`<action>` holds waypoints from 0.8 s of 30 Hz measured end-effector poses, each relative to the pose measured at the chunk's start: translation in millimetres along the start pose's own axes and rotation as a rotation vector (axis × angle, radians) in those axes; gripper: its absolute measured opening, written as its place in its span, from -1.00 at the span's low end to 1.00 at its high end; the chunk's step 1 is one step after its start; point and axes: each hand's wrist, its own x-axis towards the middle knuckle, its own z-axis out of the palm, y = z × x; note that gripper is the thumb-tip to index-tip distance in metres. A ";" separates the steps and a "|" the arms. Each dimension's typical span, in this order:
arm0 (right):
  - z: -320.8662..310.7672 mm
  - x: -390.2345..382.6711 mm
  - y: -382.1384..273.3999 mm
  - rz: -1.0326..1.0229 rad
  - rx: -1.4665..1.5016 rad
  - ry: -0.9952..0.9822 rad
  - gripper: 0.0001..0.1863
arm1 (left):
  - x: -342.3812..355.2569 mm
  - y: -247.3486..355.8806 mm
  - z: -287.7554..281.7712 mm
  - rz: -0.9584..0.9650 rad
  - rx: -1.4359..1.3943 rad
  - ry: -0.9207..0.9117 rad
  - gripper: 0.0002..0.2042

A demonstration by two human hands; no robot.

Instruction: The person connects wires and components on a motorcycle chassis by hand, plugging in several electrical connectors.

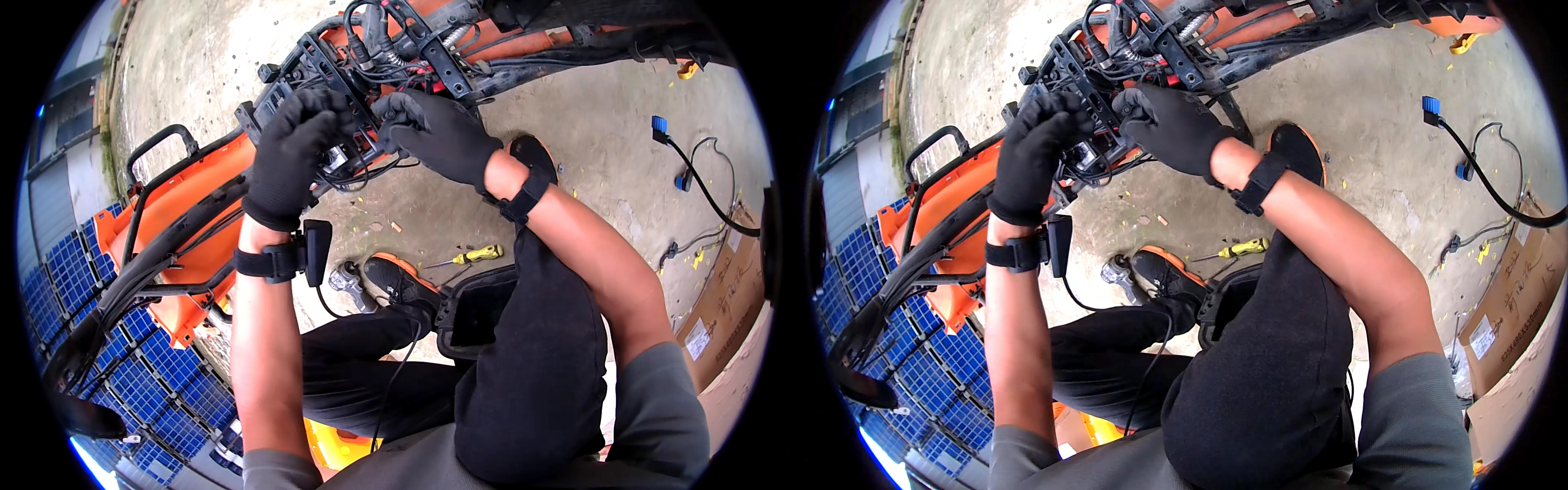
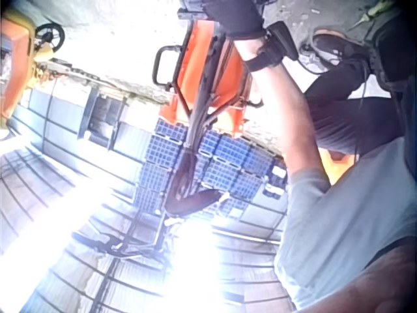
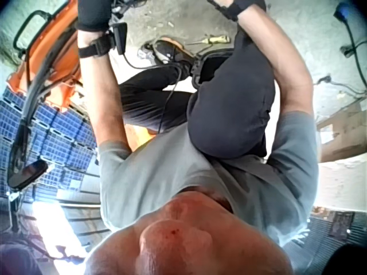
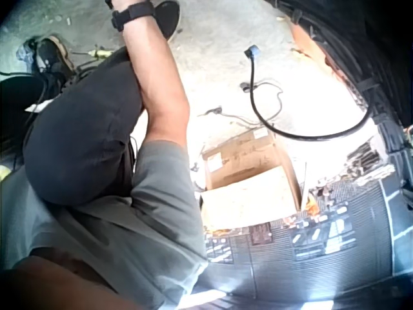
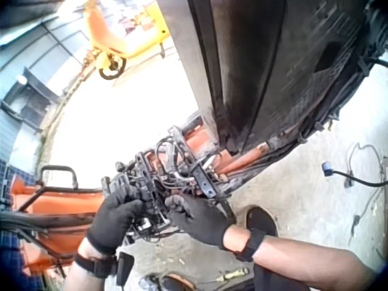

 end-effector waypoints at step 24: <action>20.4 6.6 -10.4 -0.379 -0.736 0.314 -0.84 | 5.8 7.3 -29.7 0.442 1.007 -0.037 -0.83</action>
